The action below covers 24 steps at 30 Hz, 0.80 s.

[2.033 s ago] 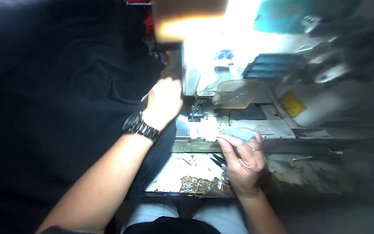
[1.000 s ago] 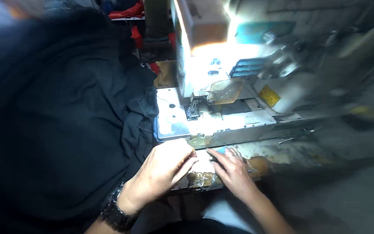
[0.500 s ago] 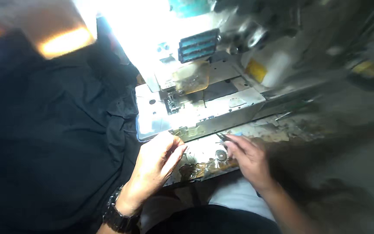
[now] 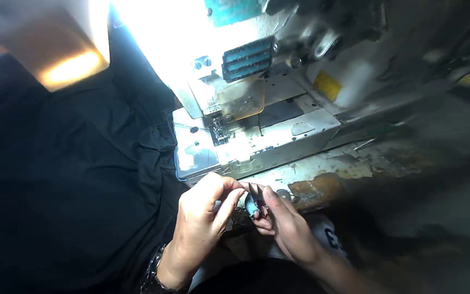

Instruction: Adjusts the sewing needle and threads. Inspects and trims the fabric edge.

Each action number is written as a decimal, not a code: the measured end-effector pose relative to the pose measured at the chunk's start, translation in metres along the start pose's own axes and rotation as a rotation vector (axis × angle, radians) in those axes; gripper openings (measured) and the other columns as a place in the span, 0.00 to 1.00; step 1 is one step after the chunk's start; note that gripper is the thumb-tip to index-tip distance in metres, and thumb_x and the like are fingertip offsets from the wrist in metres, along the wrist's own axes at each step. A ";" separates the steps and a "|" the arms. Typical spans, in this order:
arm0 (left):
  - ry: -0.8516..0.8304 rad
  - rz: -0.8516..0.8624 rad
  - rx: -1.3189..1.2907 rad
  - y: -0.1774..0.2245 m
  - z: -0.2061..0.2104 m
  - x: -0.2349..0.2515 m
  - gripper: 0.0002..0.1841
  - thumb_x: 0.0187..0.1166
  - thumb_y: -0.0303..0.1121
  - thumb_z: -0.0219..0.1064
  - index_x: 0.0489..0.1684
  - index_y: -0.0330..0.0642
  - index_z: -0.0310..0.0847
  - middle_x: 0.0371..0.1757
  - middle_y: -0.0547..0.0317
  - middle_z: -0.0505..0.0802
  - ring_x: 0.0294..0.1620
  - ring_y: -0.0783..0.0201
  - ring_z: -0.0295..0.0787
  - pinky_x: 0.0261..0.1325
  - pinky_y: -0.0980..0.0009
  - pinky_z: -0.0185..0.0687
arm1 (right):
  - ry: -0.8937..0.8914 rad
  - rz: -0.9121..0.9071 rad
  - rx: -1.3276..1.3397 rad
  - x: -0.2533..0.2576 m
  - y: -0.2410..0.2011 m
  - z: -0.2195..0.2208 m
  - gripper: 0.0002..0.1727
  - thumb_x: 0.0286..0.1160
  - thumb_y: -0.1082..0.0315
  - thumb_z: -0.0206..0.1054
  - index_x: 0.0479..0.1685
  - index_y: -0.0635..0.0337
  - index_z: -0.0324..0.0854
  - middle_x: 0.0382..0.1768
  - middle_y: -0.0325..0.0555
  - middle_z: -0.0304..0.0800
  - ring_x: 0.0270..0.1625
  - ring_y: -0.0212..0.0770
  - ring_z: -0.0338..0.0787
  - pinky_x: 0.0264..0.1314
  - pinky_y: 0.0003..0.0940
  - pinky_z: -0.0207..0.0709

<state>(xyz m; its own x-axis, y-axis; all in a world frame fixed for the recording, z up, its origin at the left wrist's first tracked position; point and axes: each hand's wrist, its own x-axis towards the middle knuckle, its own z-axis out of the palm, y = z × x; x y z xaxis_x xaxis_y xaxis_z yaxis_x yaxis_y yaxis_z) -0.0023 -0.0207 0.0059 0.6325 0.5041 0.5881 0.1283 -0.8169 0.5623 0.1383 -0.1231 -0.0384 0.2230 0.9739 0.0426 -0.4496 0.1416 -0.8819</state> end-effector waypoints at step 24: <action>-0.051 -0.146 -0.400 0.017 0.029 -0.032 0.06 0.81 0.28 0.67 0.37 0.35 0.84 0.31 0.64 0.88 0.32 0.84 0.82 0.38 0.88 0.79 | -0.004 -1.055 -1.248 0.048 -0.004 -0.036 0.14 0.82 0.61 0.67 0.60 0.33 0.91 0.52 0.46 0.88 0.70 0.45 0.77 0.81 0.42 0.59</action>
<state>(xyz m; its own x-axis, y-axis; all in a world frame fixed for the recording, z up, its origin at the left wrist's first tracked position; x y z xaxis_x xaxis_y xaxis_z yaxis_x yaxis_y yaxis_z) 0.0023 -0.0589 -0.0201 0.6680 0.5837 0.4615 -0.0806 -0.5598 0.8247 0.1821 -0.0833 -0.0493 -0.0424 0.5450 0.8374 0.8304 0.4853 -0.2738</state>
